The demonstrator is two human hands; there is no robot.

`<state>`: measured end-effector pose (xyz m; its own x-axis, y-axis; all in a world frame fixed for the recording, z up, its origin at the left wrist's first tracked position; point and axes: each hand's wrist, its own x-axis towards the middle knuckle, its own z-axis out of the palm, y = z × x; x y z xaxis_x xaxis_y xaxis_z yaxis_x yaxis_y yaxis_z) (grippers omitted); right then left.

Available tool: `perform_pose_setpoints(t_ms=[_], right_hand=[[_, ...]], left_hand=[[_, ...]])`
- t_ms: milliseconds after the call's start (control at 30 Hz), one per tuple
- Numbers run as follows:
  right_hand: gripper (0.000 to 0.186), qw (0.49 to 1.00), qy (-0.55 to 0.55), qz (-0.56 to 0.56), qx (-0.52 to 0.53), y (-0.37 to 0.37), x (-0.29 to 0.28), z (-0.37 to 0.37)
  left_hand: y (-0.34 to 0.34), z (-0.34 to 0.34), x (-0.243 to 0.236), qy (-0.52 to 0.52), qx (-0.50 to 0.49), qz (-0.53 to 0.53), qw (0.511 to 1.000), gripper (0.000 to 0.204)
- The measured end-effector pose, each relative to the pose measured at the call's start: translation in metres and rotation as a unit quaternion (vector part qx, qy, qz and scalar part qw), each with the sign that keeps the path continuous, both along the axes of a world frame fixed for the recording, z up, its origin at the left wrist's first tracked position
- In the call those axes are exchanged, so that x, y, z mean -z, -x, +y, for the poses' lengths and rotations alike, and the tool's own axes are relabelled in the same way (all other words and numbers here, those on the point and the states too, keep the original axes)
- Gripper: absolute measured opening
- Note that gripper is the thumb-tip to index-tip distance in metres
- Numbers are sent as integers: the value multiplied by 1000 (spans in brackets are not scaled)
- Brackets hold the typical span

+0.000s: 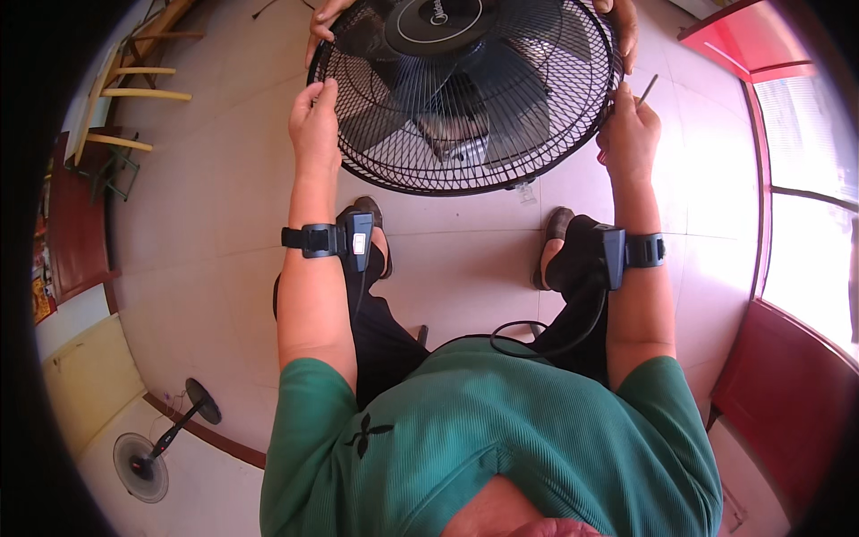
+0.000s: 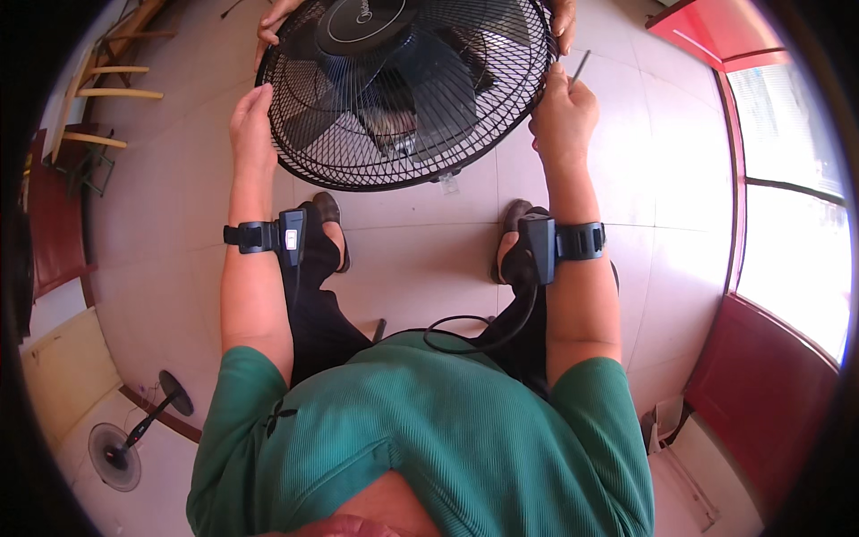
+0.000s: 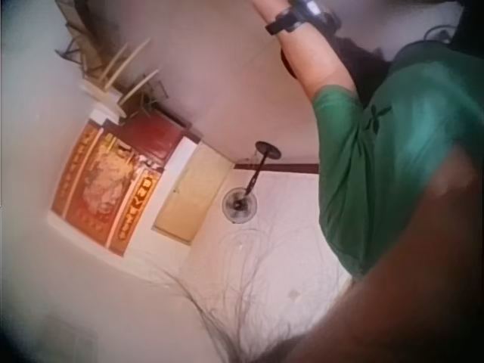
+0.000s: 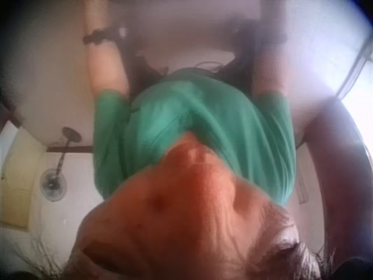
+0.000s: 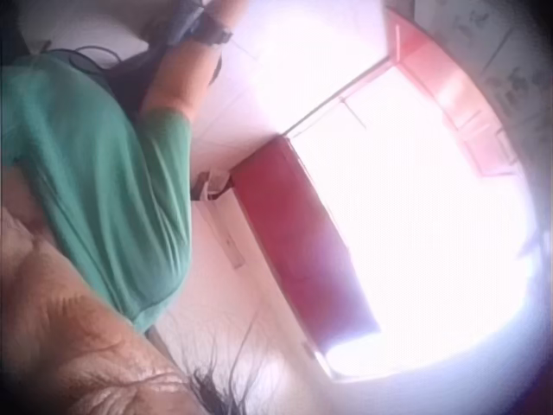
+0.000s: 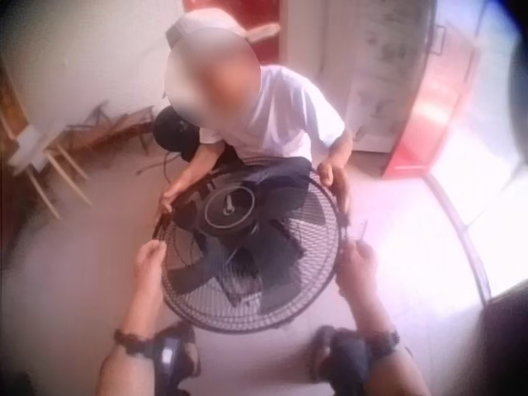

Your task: The person uses a screwdriver to loosen and tighten the clip on a pedestal fan's grille while being assisted by another person, then removes and reattaches the front protective grille.

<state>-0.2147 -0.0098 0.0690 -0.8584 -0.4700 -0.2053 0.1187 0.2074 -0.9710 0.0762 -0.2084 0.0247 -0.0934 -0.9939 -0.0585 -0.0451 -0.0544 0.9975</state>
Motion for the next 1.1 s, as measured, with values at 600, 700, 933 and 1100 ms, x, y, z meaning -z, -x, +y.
perform_pose_setpoints(t_ms=[600,700,933,1100], right_hand=[[52,995,-2,-24,-94,33,1,2],[39,998,20,4,-57,7,-18,-1],[38,995,64,-75,-25,18,-12,-2],[52,989,-10,-65,-130,13,-15,5]], left_hand=[[-8,63,-13,303,203,-223,904,77],[-1,93,-25,452,281,-307,789,87],[6,102,-12,478,303,-360,741,99],[5,92,-10,451,321,-331,764,99]])
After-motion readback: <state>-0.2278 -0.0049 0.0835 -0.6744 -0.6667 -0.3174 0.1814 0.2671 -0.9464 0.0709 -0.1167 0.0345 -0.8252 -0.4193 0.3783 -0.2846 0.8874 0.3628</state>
